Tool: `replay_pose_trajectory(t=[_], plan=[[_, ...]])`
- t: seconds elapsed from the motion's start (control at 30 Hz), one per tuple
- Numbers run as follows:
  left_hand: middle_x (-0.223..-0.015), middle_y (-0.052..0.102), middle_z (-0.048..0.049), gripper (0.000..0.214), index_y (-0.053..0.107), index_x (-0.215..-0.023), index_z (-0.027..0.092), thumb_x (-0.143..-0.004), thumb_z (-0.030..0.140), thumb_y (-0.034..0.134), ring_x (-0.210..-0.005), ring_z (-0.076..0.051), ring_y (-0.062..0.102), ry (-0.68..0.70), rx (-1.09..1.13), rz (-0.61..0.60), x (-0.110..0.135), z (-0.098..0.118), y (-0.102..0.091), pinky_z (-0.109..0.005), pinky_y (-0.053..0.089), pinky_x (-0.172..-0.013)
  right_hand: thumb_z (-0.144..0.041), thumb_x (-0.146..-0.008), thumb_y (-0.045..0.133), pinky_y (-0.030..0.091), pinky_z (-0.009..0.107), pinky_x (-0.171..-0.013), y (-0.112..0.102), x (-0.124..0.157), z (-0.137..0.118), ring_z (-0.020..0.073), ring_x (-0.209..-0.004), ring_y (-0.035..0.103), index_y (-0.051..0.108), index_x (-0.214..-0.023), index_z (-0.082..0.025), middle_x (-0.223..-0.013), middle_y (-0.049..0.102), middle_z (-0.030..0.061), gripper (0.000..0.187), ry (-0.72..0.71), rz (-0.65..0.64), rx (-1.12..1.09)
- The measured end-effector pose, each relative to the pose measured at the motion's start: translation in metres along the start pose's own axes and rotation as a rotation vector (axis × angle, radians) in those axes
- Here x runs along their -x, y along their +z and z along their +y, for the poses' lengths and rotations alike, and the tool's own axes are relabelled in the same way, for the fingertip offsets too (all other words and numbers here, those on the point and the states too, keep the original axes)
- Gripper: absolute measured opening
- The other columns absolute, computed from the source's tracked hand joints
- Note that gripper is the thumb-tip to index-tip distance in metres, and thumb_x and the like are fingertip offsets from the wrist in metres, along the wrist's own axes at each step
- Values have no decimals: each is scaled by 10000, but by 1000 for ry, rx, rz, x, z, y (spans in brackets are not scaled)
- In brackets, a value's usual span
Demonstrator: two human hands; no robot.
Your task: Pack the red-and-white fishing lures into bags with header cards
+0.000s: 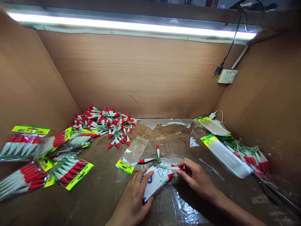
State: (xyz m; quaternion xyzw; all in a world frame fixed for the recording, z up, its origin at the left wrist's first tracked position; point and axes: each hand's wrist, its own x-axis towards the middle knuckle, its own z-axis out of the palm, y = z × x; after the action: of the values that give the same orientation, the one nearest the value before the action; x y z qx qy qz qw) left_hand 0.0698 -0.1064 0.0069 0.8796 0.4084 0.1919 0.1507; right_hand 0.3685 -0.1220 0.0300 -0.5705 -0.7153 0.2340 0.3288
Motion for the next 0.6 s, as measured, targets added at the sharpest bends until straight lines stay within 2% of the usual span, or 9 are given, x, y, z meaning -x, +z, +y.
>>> replay_pose_trajectory(t=[0.1, 0.17, 0.27, 0.43, 0.5, 0.6], plan=[[-1538, 380, -56, 848, 299, -1507, 347, -762, 64, 590, -1398, -297, 382, 14, 44, -10, 3, -2, -4, -529, 386, -1144, -346, -959, 599, 434, 270, -756, 1, -6, 2, 174, -844, 594, 687, -986, -225, -943, 640, 27, 152, -57, -16, 16], [-1538, 378, -55, 869, 288, -1510, 351, -755, 45, 592, -1406, -291, 372, 38, 77, -15, 3, -1, -6, -524, 380, -1150, -298, -947, 618, 435, 264, -771, 5, -13, 2, 175, -875, 594, 711, -988, -241, -955, 632, 28, 117, -112, -100, 56], [-1532, 380, -44, 866, 309, -1494, 365, -748, 28, 593, -1403, -270, 380, 54, 127, -38, 1, 1, -10, -496, 387, -1153, -228, -970, 564, 432, 251, -771, 15, -23, -1, 170, -883, 592, 728, -1012, -256, -938, 634, 31, 171, -205, -236, 114], [-1539, 376, -48, 865, 314, -1491, 362, -747, 49, 624, -1417, -283, 365, 38, 185, -61, 1, 0, -12, -510, 369, -1164, -245, -961, 578, 430, 258, -767, 27, -27, -12, 177, -868, 589, 745, -1029, -275, -927, 655, 40, 182, -330, -352, 193], [-1547, 369, -50, 854, 319, -1489, 364, -755, 78, 648, -1419, -297, 364, 1, 189, -67, 2, -2, -11, -525, 366, -1163, -265, -965, 571, 437, 275, -796, 24, -26, -13, 191, -906, 585, 740, -1065, -297, -961, 657, 45, 199, -355, -360, 190], [-1550, 370, -48, 839, 333, -1486, 362, -761, 101, 665, -1413, -297, 376, -19, 174, -69, 4, -5, -9, -521, 372, -1160, -268, -955, 576, 454, 313, -862, 14, -26, -8, 214, -986, 574, 690, -1173, -283, -1062, 636, 67, 246, -293, -262, 142]])
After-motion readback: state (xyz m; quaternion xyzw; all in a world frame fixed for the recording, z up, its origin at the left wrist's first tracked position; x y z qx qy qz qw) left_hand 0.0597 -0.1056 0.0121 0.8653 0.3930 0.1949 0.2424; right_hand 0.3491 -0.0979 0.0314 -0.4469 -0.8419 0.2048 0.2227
